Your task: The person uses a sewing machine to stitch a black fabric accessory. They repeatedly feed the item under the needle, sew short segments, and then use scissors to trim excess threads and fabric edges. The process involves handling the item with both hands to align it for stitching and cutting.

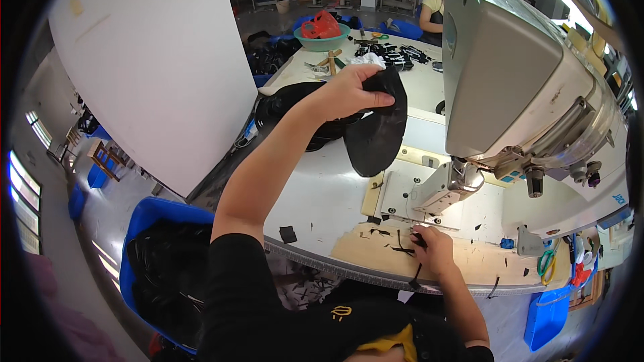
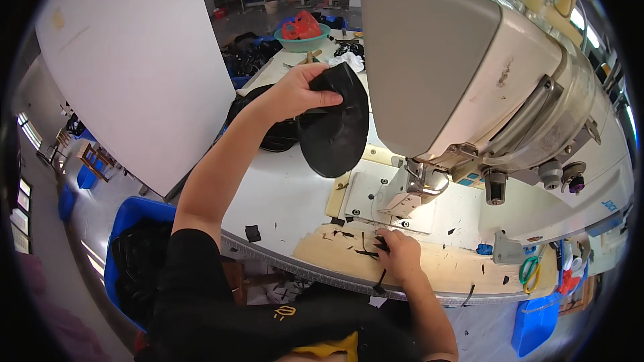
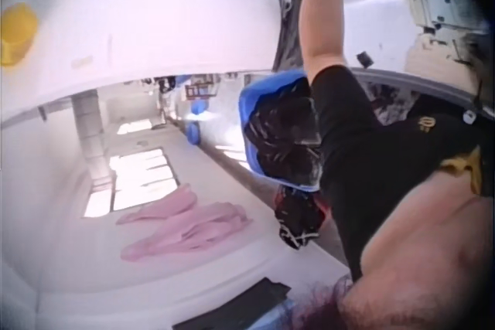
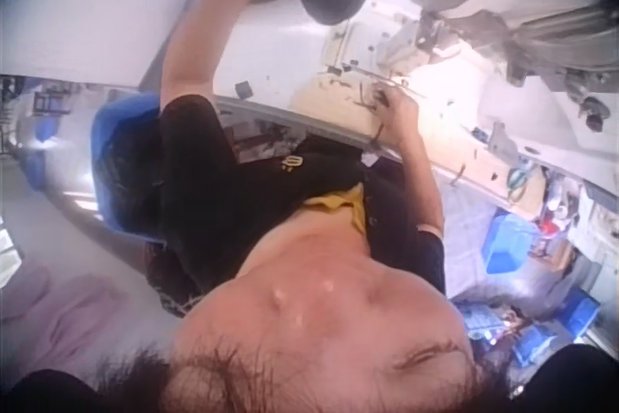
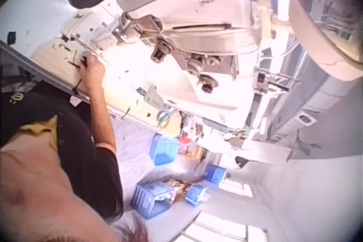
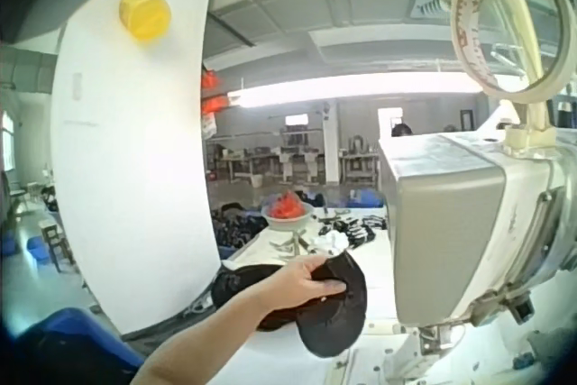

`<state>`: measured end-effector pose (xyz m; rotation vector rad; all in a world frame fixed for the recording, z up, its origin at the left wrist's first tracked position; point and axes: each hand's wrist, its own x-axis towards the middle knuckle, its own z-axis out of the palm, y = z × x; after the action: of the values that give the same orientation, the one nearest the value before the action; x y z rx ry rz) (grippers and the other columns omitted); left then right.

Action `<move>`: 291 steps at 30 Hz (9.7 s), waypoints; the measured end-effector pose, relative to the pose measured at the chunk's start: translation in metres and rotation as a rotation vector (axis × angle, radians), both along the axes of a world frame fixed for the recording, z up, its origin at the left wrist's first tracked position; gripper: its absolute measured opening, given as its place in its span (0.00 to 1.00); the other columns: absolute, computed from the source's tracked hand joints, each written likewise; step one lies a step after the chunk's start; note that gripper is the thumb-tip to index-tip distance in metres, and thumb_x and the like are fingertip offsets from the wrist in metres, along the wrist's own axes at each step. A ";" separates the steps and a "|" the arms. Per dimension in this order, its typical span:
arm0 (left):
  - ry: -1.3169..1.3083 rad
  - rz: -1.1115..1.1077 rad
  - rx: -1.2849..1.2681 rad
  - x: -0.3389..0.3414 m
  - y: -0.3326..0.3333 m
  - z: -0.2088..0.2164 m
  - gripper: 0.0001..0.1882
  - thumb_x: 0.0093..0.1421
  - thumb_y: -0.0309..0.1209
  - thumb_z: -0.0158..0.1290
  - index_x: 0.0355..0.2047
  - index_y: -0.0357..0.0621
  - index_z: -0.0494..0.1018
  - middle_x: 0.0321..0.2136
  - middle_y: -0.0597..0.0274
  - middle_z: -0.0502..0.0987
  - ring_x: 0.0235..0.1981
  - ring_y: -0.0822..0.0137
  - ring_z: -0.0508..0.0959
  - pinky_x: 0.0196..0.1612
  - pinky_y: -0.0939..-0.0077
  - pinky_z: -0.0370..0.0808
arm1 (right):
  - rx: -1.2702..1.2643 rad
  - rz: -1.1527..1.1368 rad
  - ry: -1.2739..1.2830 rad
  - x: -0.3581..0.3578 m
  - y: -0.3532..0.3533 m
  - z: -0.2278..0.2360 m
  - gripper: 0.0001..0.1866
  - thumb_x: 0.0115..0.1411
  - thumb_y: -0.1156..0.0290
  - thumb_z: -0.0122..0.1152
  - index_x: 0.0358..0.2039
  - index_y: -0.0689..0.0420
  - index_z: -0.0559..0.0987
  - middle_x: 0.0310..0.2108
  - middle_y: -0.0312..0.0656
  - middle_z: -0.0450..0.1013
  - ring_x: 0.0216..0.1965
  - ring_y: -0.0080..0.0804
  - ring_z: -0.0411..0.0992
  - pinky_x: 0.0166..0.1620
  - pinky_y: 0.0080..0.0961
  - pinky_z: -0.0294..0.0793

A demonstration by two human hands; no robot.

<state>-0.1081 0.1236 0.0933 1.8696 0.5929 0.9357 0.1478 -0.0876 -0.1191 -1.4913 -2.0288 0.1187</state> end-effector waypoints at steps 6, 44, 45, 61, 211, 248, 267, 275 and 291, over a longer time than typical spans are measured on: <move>-0.351 0.296 0.032 -0.066 0.110 -0.011 0.12 0.57 0.23 0.56 0.42 0.37 0.75 0.35 0.62 0.79 0.34 0.73 0.79 0.39 0.78 0.76 | 0.018 0.001 -0.007 -0.004 -0.002 -0.001 0.17 0.39 0.77 0.66 0.34 0.53 0.78 0.24 0.40 0.73 0.24 0.44 0.73 0.27 0.36 0.72; 0.515 0.913 0.697 -0.129 0.047 -0.170 0.24 0.59 0.54 0.50 0.37 0.45 0.78 0.31 0.67 0.79 0.43 0.64 0.75 0.54 0.54 0.58 | -0.313 -0.688 -0.621 0.206 0.351 0.029 0.14 0.58 0.69 0.51 0.42 0.54 0.80 0.60 0.47 0.64 0.51 0.50 0.71 0.52 0.42 0.71; 0.540 0.956 0.662 -0.135 0.047 -0.171 0.28 0.57 0.58 0.49 0.37 0.44 0.78 0.32 0.66 0.79 0.42 0.64 0.75 0.53 0.55 0.58 | -0.466 -0.785 -0.565 0.196 0.357 0.035 0.14 0.59 0.68 0.51 0.42 0.54 0.80 0.52 0.48 0.71 0.51 0.50 0.71 0.52 0.43 0.71; 0.655 1.038 0.668 -0.124 0.051 -0.194 0.29 0.58 0.55 0.51 0.52 0.49 0.71 0.62 0.56 0.60 0.65 0.54 0.54 0.63 0.34 0.39 | 0.262 -0.686 -0.080 0.168 0.082 0.067 0.09 0.59 0.78 0.49 0.38 0.62 0.77 0.40 0.53 0.74 0.38 0.48 0.72 0.42 0.33 0.71; -0.017 0.457 1.013 0.119 -0.113 -0.096 0.09 0.46 0.26 0.64 0.29 0.45 0.77 0.29 0.67 0.77 0.30 0.63 0.75 0.41 0.68 0.65 | 0.517 -0.084 -0.154 0.062 0.049 0.132 0.12 0.31 0.82 0.57 0.22 0.57 0.73 0.22 0.43 0.72 0.25 0.46 0.72 0.29 0.39 0.73; -0.433 0.439 -0.305 0.116 -0.135 -0.098 0.08 0.63 0.26 0.51 0.35 0.32 0.76 0.27 0.69 0.76 0.27 0.82 0.70 0.32 0.87 0.68 | 0.501 0.155 0.066 0.052 0.041 0.119 0.24 0.29 0.78 0.63 0.34 0.55 0.78 0.27 0.39 0.71 0.27 0.40 0.72 0.29 0.34 0.73; -0.250 0.608 0.475 0.101 -0.064 -0.153 0.11 0.56 0.25 0.57 0.40 0.37 0.74 0.28 0.62 0.77 0.26 0.66 0.73 0.32 0.77 0.69 | 0.503 0.082 0.072 0.048 0.043 0.118 0.17 0.33 0.75 0.67 0.28 0.54 0.76 0.25 0.38 0.68 0.24 0.39 0.69 0.27 0.34 0.70; -0.076 0.204 1.214 0.080 -0.078 -0.094 0.12 0.42 0.19 0.61 0.30 0.44 0.75 0.37 0.64 0.77 0.41 0.57 0.78 0.44 0.65 0.73 | 0.627 -0.051 -0.039 0.003 -0.013 0.132 0.21 0.40 0.68 0.68 0.39 0.54 0.79 0.43 0.42 0.70 0.33 0.37 0.67 0.30 0.30 0.70; 0.179 0.125 1.104 0.091 -0.134 -0.064 0.12 0.44 0.25 0.61 0.31 0.48 0.75 0.34 0.71 0.77 0.34 0.71 0.77 0.36 0.72 0.57 | 0.538 -0.105 -0.143 0.034 0.000 0.134 0.23 0.33 0.78 0.58 0.36 0.54 0.80 0.37 0.39 0.72 0.34 0.39 0.68 0.29 0.31 0.68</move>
<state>-0.0175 -0.0101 0.0288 2.9346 0.2895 1.3341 0.1815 -0.0879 0.0152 -1.2765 -1.8802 -0.5480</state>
